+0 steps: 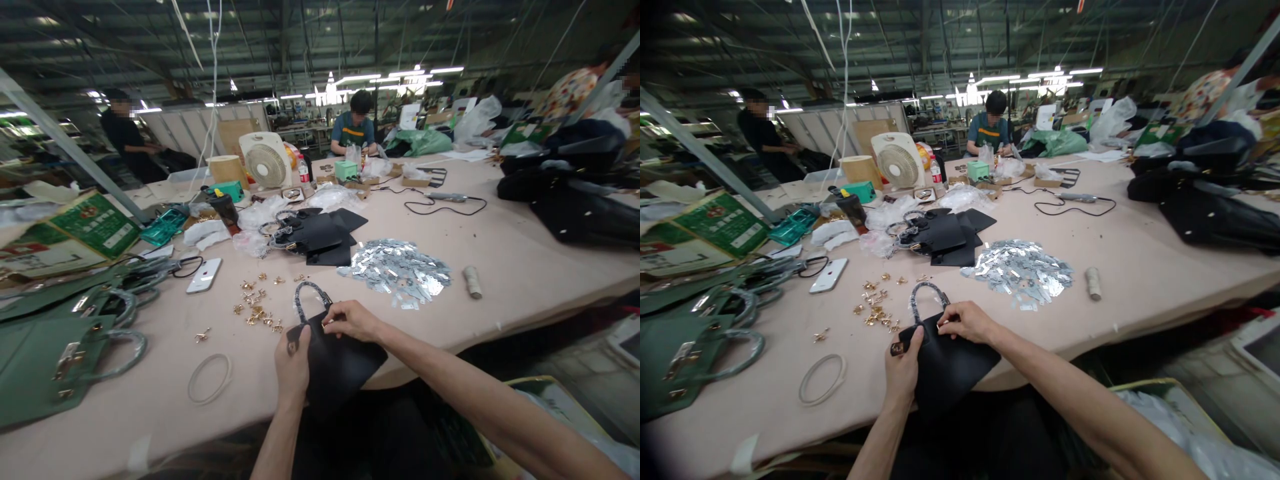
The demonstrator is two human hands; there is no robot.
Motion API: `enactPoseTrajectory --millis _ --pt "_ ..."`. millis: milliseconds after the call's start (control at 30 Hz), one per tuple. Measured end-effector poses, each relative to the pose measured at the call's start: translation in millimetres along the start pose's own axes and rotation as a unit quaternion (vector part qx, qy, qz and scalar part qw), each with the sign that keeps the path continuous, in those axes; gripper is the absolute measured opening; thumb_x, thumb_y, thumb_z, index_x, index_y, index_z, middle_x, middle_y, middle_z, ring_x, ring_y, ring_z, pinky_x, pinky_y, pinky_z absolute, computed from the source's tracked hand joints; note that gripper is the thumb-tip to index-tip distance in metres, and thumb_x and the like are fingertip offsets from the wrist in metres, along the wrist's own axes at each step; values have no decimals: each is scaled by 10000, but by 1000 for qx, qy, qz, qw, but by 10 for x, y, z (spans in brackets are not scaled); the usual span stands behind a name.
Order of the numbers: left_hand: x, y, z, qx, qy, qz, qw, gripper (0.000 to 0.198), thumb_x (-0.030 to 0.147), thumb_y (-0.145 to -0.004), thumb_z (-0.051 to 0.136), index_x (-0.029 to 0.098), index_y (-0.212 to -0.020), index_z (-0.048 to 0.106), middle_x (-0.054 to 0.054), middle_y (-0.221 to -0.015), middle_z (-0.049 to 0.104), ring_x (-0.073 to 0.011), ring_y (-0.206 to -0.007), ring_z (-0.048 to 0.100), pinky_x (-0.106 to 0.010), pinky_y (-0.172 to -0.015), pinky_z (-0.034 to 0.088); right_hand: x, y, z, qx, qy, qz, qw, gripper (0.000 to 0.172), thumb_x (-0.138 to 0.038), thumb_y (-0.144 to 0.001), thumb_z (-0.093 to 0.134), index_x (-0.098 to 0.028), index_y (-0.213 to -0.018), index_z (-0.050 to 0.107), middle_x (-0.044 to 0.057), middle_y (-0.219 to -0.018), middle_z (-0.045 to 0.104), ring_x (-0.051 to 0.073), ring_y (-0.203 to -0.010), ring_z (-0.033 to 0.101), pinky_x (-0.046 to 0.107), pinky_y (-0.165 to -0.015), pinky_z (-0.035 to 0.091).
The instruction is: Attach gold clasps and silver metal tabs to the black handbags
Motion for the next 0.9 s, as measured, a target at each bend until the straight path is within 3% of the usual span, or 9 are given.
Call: enactPoseTrajectory --millis 167,367,533,733,900 --pt "-15 -6 1 6 2 -6 1000 499 625 -758 789 154 -918 744 -55 -825 761 -220 -753 694 -319 -720 552 -40 93 30 38 35 -55 997 207 -405 -878 767 -202 -918 777 26 -858 737 127 -572 651 252 -589 513" --pt "-25 -23 -13 16 -14 -9 1000 507 630 -757 782 144 -898 747 -67 -802 757 -237 -763 696 -332 -715 549 -247 314 73 103 190 -164 963 173 -314 -980 673 -244 -1120 746 51 -981 708 181 -850 684 295 -821 540" --pt "-46 -30 -25 19 -16 -26 999 547 655 -744 783 135 -907 742 -75 -831 768 -245 -793 697 -341 -734 553 -231 356 125 106 267 -211 934 224 -273 -1043 569 -264 -1237 682 64 -1101 663 181 -991 668 287 -897 553" --pt "-71 -23 -19 -5 4 -34 999 528 647 -774 765 142 -927 744 -88 -883 783 -248 -823 710 -333 -749 559 -224 385 196 100 405 -223 881 240 -230 -1061 503 -283 -1226 669 86 -1291 608 164 -978 661 245 -796 565" --pt "-59 -25 0 -11 25 -39 999 542 649 -750 779 135 -923 749 -90 -871 786 -252 -821 715 -329 -743 564 -319 371 213 61 430 -264 861 277 -157 -1057 462 -262 -1202 673 62 -1202 679 177 -1032 671 257 -858 555"
Point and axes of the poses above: each hand's wrist, its own y-axis away from the middle knuckle, its own z-axis out of the palm, x = y × z, the point moved 5 cm from there along -y, towards the middle knuckle
